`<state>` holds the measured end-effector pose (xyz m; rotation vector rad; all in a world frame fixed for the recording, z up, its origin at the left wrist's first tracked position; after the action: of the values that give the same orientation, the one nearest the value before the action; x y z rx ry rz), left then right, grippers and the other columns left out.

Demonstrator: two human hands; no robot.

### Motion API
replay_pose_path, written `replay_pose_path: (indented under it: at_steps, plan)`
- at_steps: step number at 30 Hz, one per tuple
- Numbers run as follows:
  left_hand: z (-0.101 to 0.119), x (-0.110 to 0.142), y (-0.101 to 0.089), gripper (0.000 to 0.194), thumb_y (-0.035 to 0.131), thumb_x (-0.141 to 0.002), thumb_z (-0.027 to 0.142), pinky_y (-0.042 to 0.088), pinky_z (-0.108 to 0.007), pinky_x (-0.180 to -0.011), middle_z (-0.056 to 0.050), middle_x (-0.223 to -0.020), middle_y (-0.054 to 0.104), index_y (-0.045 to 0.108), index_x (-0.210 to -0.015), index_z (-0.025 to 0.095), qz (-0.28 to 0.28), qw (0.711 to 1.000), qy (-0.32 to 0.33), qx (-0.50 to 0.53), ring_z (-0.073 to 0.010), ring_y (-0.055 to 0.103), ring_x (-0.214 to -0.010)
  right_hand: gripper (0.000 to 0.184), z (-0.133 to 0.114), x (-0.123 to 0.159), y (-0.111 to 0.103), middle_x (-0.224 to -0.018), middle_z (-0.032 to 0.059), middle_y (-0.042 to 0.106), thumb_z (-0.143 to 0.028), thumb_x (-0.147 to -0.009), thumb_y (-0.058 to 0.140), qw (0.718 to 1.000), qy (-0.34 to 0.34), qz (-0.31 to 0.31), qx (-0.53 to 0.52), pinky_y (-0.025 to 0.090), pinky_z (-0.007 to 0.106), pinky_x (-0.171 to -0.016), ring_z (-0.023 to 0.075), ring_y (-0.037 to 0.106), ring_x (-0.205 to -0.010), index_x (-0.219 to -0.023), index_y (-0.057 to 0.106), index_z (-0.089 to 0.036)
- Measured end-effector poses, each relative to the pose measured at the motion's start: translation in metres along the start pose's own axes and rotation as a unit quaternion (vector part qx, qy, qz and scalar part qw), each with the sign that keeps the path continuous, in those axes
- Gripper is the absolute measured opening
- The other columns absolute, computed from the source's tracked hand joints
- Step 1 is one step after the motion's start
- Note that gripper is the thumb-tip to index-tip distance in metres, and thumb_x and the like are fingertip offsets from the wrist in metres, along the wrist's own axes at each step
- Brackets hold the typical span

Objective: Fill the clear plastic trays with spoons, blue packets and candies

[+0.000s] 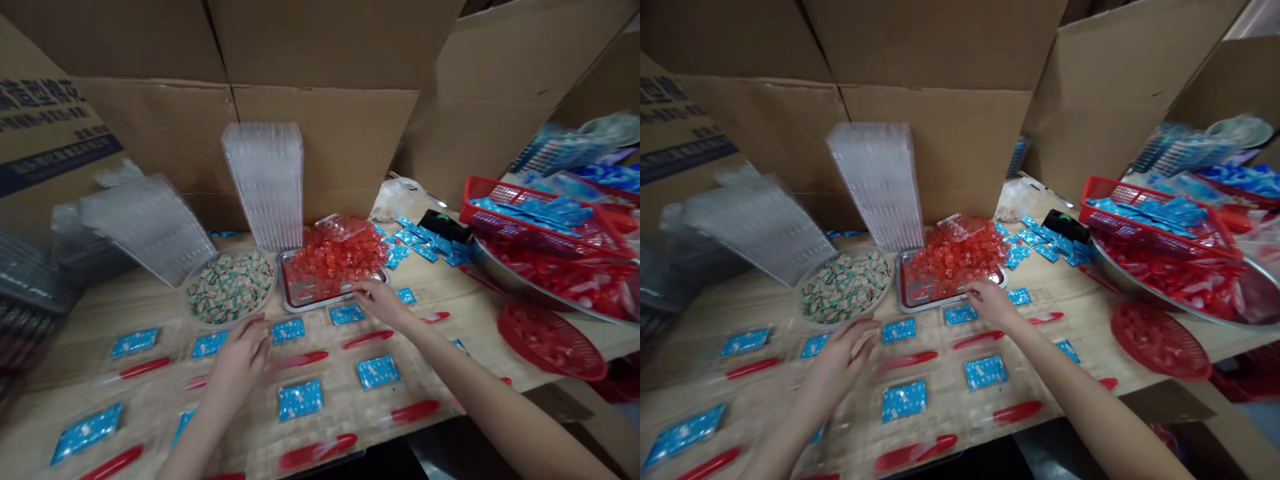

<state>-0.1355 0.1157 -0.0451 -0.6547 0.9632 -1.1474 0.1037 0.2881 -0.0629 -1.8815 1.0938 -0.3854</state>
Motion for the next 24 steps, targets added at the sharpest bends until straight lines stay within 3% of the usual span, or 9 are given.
replay_pose_path:
  at_steps: [3,6,12,16,20,22,24]
  plan:
    - [-0.008,-0.029,0.015,0.027,0.049,-0.083,0.023,0.043,-0.043,-0.096,-0.013,-0.117,0.059,0.060,-0.107,0.018,-0.027,0.998,-0.018,-0.062,-0.0250,0.054,-0.112,0.018,0.003,-0.006,-0.019,-0.086,0.0061,0.067,-0.020,-0.082,0.049,0.998,-0.014,0.049,0.024,0.045,0.030,-0.076,0.0185,0.059,-0.083,-0.087,0.067,-0.018]
    - [-0.019,-0.037,0.025,0.031,0.049,-0.083,0.018,0.042,-0.043,-0.096,-0.014,-0.122,0.057,0.058,-0.113,0.016,-0.081,0.988,-0.049,-0.119,-0.0265,0.053,-0.115,0.019,0.007,-0.023,-0.032,-0.083,0.0061,0.066,-0.024,-0.083,0.049,0.996,-0.024,0.077,0.026,0.045,0.030,-0.075,0.0191,0.059,-0.081,-0.086,0.067,-0.018]
    - [-0.023,-0.028,0.026,0.033,0.041,-0.087,0.016,0.041,-0.043,-0.097,-0.013,-0.126,0.055,0.057,-0.115,0.016,-0.079,0.992,-0.027,-0.091,-0.0246,0.053,-0.114,0.019,-0.008,-0.045,-0.013,-0.089,0.0067,0.066,-0.022,-0.083,0.049,0.995,-0.065,0.073,0.035,0.044,0.032,-0.081,0.0203,0.058,-0.087,-0.089,0.067,-0.019]
    - [-0.028,-0.027,0.022,0.032,0.042,-0.086,0.014,0.038,-0.039,-0.101,-0.012,-0.125,0.056,0.059,-0.113,0.016,-0.078,0.995,-0.011,-0.059,-0.0221,0.050,-0.118,0.019,-0.052,-0.053,0.014,-0.090,0.0064,0.065,-0.022,-0.085,0.048,0.989,-0.131,0.042,0.045,0.042,0.033,-0.084,0.0202,0.056,-0.088,-0.091,0.067,-0.019]
    - [-0.035,-0.026,0.000,0.029,0.046,-0.085,0.015,0.039,-0.038,-0.101,-0.011,-0.126,0.053,0.060,-0.111,0.018,-0.028,1.000,0.003,-0.010,-0.0214,0.047,-0.120,0.020,-0.122,-0.075,0.049,-0.093,0.0079,0.064,-0.022,-0.086,0.050,0.965,-0.243,-0.046,0.083,0.040,0.032,-0.086,0.0202,0.054,-0.093,-0.094,0.068,-0.018]
    - [-0.043,-0.021,-0.016,0.028,0.046,-0.085,0.017,0.041,-0.039,-0.099,-0.010,-0.121,0.056,0.060,-0.110,0.018,-0.002,1.000,-0.010,0.003,-0.0213,0.050,-0.116,0.020,-0.150,-0.095,0.067,-0.092,0.0095,0.064,-0.022,-0.085,0.050,0.956,-0.241,-0.092,0.137,0.039,0.032,-0.087,0.0211,0.055,-0.094,-0.090,0.069,-0.017]
    - [-0.054,-0.011,-0.029,0.026,0.046,-0.086,0.019,0.042,-0.038,-0.097,-0.009,-0.116,0.059,0.060,-0.108,0.019,0.005,0.999,-0.034,0.008,-0.0211,0.053,-0.112,0.021,-0.166,-0.118,0.084,-0.092,0.0128,0.065,-0.023,-0.085,0.051,0.957,-0.189,-0.116,0.184,0.038,0.033,-0.088,0.0230,0.056,-0.094,-0.087,0.070,-0.014]
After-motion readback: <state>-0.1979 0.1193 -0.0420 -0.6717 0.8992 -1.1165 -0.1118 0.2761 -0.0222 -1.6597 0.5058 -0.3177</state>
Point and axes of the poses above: each hand's wrist, its own x-axis away from the middle knuckle, its own y-axis out of the palm, z = x × y, the point moved 7 cm from there along -x, towards the middle knuckle
